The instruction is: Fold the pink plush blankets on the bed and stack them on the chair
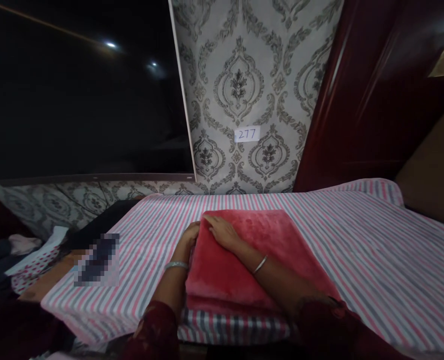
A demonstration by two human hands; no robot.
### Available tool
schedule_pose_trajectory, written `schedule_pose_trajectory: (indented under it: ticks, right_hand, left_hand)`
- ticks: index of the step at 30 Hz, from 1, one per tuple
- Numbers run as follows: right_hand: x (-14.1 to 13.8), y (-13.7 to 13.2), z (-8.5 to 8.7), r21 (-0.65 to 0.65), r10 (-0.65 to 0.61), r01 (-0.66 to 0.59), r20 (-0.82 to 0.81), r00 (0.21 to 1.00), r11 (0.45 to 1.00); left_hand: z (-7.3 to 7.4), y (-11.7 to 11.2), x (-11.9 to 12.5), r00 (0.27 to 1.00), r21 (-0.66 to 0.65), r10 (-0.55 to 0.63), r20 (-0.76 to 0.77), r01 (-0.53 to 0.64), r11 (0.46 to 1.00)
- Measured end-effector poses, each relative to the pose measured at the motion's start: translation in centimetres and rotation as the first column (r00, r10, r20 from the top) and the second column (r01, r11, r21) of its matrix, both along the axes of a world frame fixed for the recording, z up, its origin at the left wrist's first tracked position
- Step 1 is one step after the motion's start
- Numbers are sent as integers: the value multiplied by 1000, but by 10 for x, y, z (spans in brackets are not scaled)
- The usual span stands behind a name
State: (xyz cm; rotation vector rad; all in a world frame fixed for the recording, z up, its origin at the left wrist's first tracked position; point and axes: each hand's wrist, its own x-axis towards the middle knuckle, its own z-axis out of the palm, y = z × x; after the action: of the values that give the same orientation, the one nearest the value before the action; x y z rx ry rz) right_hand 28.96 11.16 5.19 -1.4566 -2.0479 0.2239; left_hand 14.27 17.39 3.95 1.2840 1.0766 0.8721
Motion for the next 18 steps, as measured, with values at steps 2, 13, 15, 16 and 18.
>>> schedule_pose_trajectory:
  ticks: [2, 13, 15, 16, 18]
  right_hand:
    - [0, 1, -3, -41, 6, -6, -14, 1000, 999]
    - [-17, -8, 3, -28, -41, 43, 57, 998, 999]
    - [-19, -9, 0, -42, -6, 9, 55, 998, 999]
    - [-20, -9, -1, -49, 14, -11, 63, 998, 999]
    - [-20, -9, -3, -73, 39, -33, 82, 996, 997]
  left_hand:
    - [-2, 3, 1, 999, 12, 26, -39, -25, 1000]
    - [7, 12, -10, 975, 45, -26, -220, 37, 998]
    - [10, 11, -9, 967, 17, -69, -244, 76, 997]
    - [11, 11, -8, 964, 11, -75, -257, 81, 997]
    - [14, 11, -5, 963, 27, -43, -267, 52, 998]
